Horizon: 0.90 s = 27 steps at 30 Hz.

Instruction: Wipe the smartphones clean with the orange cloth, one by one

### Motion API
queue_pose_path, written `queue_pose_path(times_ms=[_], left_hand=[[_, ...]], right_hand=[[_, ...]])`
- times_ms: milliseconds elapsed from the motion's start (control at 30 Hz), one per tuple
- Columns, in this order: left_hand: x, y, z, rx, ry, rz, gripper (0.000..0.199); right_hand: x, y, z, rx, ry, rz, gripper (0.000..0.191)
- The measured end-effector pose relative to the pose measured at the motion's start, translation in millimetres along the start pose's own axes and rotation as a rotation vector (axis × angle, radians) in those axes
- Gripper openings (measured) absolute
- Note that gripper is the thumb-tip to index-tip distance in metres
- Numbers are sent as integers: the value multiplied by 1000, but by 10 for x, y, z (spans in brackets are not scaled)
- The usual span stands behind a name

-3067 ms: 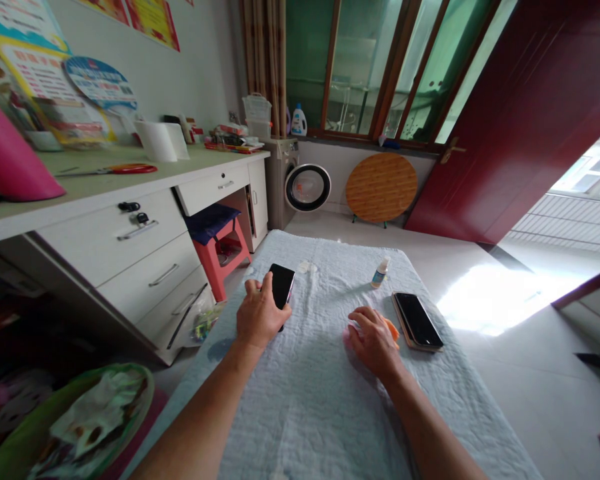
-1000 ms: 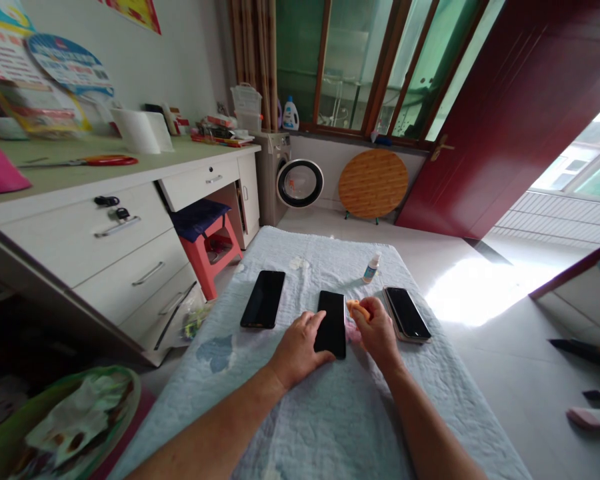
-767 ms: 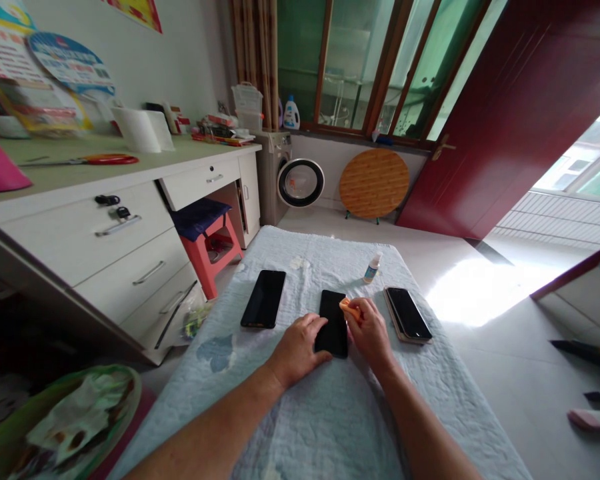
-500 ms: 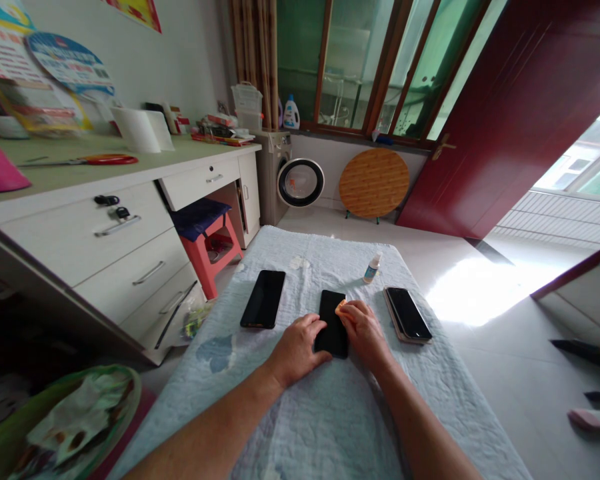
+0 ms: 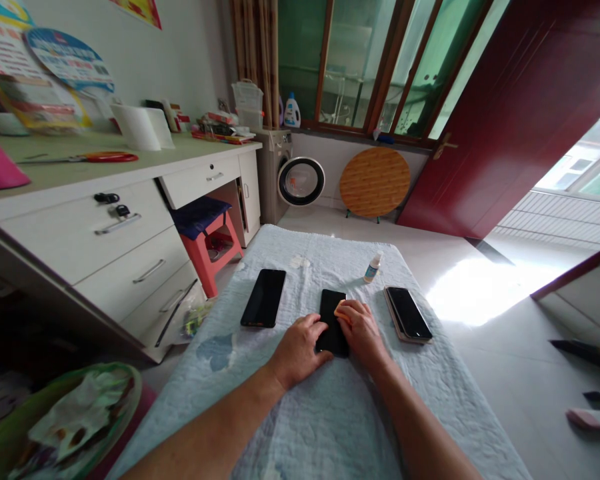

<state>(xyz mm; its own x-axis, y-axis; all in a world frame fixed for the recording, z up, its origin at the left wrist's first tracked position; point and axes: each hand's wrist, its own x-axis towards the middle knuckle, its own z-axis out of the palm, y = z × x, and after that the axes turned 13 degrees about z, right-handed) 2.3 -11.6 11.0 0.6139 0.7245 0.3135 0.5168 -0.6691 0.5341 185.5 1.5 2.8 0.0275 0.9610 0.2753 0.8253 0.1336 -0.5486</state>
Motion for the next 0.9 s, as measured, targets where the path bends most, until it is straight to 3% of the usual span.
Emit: queue_pose_path(times_ms=[333, 467, 667, 900], left_hand=[[-19, -10, 5, -29, 8, -3, 46], [-21, 6, 4, 21, 9, 18, 42], [-26, 23, 1, 73, 17, 29, 40], [-32, -10, 18, 53, 32, 23, 44]], right_hand=[[-91, -99, -130, 150, -182, 1, 34], [-120, -153, -182, 164, -267, -39, 23], [-133, -146, -140, 52, -193, -50, 20], [-127, -140, -164, 32, -209, -85, 19]])
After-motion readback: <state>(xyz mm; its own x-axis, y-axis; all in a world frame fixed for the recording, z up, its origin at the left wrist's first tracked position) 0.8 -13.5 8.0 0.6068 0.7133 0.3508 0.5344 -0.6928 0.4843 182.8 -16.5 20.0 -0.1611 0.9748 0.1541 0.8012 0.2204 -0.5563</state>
